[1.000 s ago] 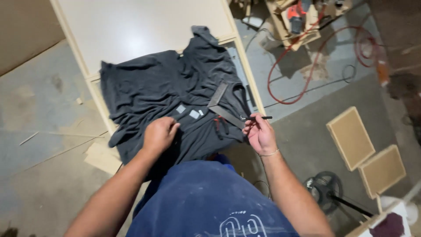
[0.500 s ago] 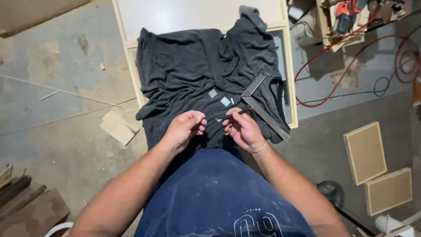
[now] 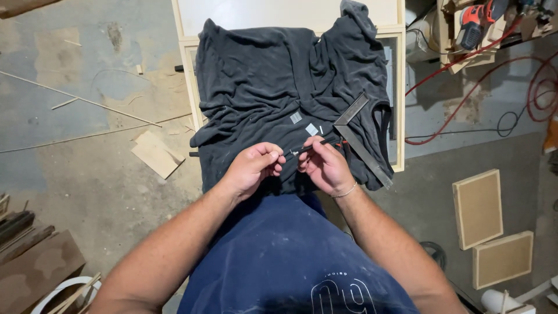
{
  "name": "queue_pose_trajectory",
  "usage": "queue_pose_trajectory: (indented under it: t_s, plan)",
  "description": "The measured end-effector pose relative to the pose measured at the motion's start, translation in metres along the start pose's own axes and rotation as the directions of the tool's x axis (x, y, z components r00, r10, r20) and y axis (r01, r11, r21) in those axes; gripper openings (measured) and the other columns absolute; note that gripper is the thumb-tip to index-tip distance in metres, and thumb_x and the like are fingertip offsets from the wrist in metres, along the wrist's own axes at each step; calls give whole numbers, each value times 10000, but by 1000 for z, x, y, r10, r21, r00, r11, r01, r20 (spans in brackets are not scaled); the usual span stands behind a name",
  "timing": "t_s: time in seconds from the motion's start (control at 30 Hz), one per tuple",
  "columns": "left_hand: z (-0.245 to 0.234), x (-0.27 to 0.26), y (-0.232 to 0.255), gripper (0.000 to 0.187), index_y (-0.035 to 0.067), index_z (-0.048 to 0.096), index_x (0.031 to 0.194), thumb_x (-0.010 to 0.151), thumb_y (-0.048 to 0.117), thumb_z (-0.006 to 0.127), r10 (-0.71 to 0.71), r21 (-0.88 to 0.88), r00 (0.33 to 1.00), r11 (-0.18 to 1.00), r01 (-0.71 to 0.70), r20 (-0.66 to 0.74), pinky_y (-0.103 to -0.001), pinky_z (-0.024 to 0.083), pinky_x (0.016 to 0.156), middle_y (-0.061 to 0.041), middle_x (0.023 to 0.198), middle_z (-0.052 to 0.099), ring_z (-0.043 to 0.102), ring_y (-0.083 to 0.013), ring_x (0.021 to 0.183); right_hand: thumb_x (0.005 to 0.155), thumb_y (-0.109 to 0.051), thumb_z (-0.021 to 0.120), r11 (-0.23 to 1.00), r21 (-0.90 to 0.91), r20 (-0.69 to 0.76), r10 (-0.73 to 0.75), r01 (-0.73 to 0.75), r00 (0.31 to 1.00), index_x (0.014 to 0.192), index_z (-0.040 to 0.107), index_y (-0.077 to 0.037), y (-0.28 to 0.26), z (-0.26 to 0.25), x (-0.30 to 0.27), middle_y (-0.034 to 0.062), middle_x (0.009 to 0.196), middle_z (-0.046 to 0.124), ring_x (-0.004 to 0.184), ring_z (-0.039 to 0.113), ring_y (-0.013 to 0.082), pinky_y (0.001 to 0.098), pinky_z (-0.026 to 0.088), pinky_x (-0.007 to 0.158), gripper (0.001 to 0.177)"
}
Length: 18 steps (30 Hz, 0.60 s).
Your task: Measuring, marking, and cutting wooden frame components to secure joints using a square, pencil, and hand tools.
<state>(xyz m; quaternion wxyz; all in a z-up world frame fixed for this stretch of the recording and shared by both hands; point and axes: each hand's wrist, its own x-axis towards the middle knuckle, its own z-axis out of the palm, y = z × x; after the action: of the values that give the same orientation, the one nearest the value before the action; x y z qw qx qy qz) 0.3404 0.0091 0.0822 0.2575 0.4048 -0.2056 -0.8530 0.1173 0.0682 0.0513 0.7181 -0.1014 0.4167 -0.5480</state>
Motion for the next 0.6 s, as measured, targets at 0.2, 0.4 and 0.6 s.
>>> queue_pose_trajectory:
  t_s: [0.2,0.4,0.6]
  plan:
    - [-14,17,-12,157,-8,689,1099,987,82,627,49,64,998,997,-47,-39,-249,632,673,-132,933,732,712,-144,755,1070,-241,519,1000,-8,-18,4,-4,1000,1127,618,-42,3,-1,5,184,831,764,692,757,241,360,643,641,230]
    - [-4,20,-5,168,-27,678,1105,978,68,622,88,79,994,993,-83,-59,-275,636,769,-185,1141,730,723,-179,899,1068,-236,537,998,-57,-76,37,-41,996,1125,619,-48,6,3,10,178,840,768,676,753,220,318,641,607,213]
    - [-10,45,-18,142,23,746,1046,939,88,678,147,311,985,944,-114,-87,-268,638,737,-120,902,750,726,-149,811,1070,-234,542,988,-145,-139,26,-47,990,1135,617,-53,14,6,22,157,845,762,662,737,180,254,629,563,206]
